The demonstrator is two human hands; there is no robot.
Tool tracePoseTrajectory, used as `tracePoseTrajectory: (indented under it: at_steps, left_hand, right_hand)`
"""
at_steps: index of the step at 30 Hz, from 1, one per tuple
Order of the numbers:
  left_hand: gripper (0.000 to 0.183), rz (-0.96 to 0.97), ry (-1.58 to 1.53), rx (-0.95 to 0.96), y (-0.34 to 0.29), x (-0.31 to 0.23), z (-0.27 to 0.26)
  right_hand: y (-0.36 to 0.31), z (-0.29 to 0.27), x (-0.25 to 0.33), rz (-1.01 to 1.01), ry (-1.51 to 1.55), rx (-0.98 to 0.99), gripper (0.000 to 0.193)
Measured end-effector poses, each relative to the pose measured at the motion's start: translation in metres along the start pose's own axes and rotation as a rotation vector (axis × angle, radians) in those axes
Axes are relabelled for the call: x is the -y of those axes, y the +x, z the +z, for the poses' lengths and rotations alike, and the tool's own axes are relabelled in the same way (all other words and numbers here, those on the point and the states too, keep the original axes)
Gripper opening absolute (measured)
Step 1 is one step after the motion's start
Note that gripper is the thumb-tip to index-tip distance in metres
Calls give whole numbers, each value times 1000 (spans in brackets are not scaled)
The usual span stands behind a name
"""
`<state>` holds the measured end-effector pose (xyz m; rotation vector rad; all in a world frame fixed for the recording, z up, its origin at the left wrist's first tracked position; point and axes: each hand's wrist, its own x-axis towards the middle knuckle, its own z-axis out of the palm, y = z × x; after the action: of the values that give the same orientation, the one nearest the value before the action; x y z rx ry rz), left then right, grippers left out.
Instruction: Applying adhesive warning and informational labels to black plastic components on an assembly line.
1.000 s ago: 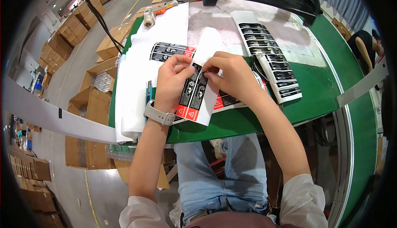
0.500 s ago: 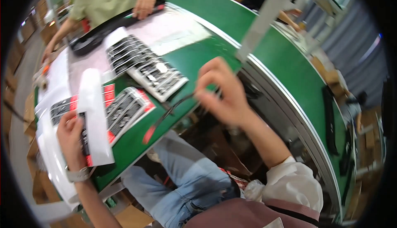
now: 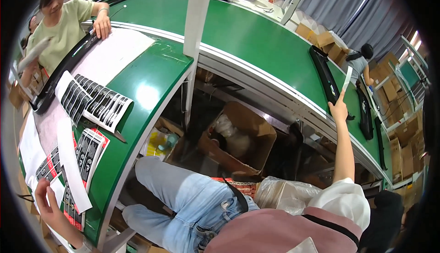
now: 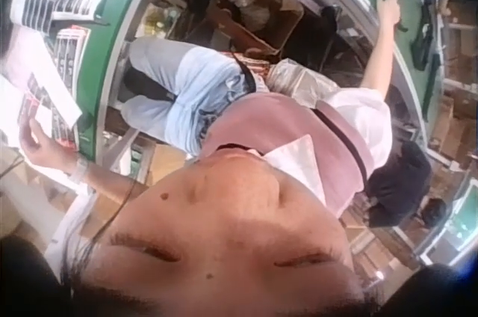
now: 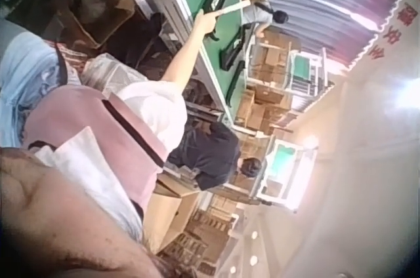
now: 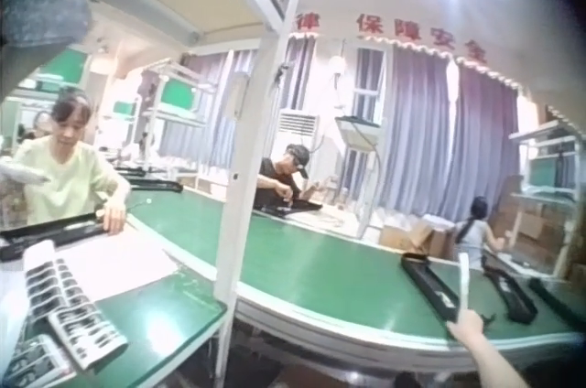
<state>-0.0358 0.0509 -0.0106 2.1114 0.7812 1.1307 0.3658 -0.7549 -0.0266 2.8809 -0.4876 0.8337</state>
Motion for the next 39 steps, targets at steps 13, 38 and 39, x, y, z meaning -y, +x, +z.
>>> tracePoseTrajectory:
  at_steps: [13,38,39]
  left_hand:
    - [33,-941,-1301,1200,-172,-181,246]
    - [71,367,-190,811,-156,-117,-6]
    - [72,322,-126,757,-166,-112,-18]
  right_hand:
    - [-160,-179,241,-791,688,-34,94]
    - [-220,-206,301,-1843,1103,-467,56]
    - [-232,-201,313,-1866,1167,-445,54]
